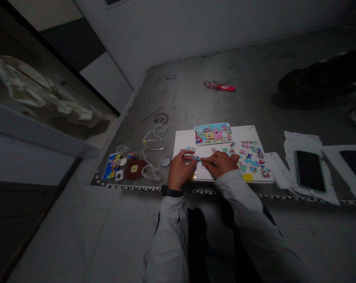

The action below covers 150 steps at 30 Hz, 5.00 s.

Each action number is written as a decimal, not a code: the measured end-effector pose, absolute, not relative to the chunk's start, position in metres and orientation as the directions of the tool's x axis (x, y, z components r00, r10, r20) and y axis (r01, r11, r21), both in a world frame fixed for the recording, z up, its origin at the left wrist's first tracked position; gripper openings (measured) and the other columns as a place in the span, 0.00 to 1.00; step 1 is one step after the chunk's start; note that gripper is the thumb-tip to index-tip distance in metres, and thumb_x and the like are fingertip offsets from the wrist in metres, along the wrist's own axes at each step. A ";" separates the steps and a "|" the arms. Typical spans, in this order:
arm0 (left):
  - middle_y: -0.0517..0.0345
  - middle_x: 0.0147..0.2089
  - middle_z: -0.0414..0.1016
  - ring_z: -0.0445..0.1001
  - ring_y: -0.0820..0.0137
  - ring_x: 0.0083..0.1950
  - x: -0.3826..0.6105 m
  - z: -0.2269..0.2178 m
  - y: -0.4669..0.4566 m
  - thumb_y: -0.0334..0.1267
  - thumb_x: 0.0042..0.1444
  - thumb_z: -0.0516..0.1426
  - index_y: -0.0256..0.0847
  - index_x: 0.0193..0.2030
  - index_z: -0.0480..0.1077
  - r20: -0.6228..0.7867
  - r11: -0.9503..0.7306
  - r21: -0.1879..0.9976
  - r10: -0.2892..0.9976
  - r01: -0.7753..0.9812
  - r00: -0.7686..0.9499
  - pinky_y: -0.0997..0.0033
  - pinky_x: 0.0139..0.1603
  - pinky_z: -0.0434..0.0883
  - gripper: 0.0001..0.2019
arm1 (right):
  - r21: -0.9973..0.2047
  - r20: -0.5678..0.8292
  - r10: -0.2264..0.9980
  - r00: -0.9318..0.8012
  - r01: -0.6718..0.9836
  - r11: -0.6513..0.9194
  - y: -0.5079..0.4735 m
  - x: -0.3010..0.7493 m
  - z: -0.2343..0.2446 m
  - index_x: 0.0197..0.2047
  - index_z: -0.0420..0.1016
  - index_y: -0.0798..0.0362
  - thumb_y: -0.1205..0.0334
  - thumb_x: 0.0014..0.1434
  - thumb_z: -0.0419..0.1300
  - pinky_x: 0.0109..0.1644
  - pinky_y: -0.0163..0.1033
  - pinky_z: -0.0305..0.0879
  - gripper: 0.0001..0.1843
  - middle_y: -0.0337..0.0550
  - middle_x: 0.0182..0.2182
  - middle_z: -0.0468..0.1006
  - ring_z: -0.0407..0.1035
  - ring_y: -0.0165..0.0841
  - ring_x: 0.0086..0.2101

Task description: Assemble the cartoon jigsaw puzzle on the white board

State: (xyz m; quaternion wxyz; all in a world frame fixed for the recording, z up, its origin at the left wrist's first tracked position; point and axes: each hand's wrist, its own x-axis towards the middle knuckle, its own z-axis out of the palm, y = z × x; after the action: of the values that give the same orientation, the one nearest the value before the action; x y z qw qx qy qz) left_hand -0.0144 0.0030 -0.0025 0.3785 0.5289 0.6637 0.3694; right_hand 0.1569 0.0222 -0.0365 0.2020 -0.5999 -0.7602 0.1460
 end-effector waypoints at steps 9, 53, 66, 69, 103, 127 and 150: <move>0.56 0.36 0.82 0.80 0.68 0.41 -0.011 -0.002 0.004 0.37 0.55 0.61 0.40 0.38 0.74 -0.106 0.167 0.897 0.980 0.410 -0.168 0.73 0.41 0.71 0.05 | -0.440 0.130 0.971 -0.202 0.866 0.239 0.022 0.156 -0.036 0.42 0.84 0.31 0.52 0.62 0.63 0.44 0.47 0.40 0.09 0.40 0.34 0.77 0.65 0.38 0.42; 0.55 0.30 0.81 0.78 0.69 0.32 -0.017 0.002 -0.001 0.38 0.49 0.65 0.38 0.30 0.78 -0.251 0.325 0.831 0.943 0.451 -0.217 0.72 0.34 0.69 0.05 | -0.533 0.163 0.949 -0.270 0.786 0.315 0.028 0.162 -0.045 0.42 0.82 0.44 0.54 0.61 0.62 0.51 0.51 0.44 0.09 0.44 0.39 0.81 0.68 0.43 0.49; 0.55 0.31 0.82 0.79 0.69 0.34 -0.020 0.007 -0.001 0.39 0.52 0.64 0.39 0.37 0.81 -0.217 0.365 0.758 0.923 0.541 -0.319 0.72 0.36 0.68 0.08 | -0.529 0.149 0.965 -0.218 0.807 0.264 0.026 0.159 -0.038 0.40 0.83 0.44 0.57 0.60 0.63 0.51 0.52 0.44 0.07 0.42 0.36 0.81 0.69 0.42 0.46; 0.56 0.31 0.81 0.79 0.68 0.34 -0.019 0.007 -0.002 0.40 0.52 0.64 0.41 0.36 0.81 -0.189 0.360 0.739 0.922 0.570 -0.337 0.71 0.36 0.68 0.08 | -0.536 0.151 0.960 -0.236 0.797 0.280 0.027 0.160 -0.043 0.41 0.82 0.43 0.55 0.60 0.63 0.50 0.51 0.44 0.08 0.41 0.36 0.81 0.68 0.42 0.45; 0.57 0.37 0.84 0.79 0.66 0.38 -0.020 0.005 -0.002 0.44 0.60 0.59 0.44 0.37 0.79 0.088 0.199 0.633 0.942 0.748 -0.324 0.70 0.43 0.69 0.09 | -0.429 0.120 0.963 -0.241 0.862 0.269 0.013 0.143 -0.020 0.42 0.82 0.43 0.57 0.64 0.57 0.45 0.47 0.43 0.11 0.43 0.39 0.81 0.68 0.40 0.43; 0.59 0.57 0.79 0.78 0.64 0.55 -0.016 -0.007 0.002 0.42 0.55 0.66 0.50 0.54 0.74 0.097 -0.250 0.568 0.966 0.784 0.238 0.61 0.57 0.73 0.19 | -0.411 -0.024 0.866 0.499 0.785 -0.463 0.020 0.311 -0.009 0.40 0.82 0.42 0.48 0.51 0.63 0.38 0.44 0.62 0.15 0.38 0.35 0.83 0.73 0.39 0.33; 0.57 0.51 0.80 0.78 0.66 0.51 -0.011 -0.010 0.005 0.42 0.64 0.58 0.46 0.48 0.75 0.211 -0.265 0.531 0.961 0.805 0.177 0.66 0.54 0.72 0.09 | -0.486 0.011 0.821 0.571 0.720 -0.495 0.028 0.300 -0.016 0.36 0.85 0.45 0.42 0.51 0.64 0.40 0.48 0.65 0.19 0.46 0.33 0.83 0.74 0.43 0.34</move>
State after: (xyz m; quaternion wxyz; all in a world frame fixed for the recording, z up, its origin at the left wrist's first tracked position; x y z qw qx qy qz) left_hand -0.0109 0.0048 -0.0103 0.1514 0.7520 0.5872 0.2584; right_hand 0.3000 0.0277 -0.0157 0.2251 -0.8572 -0.4495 0.1116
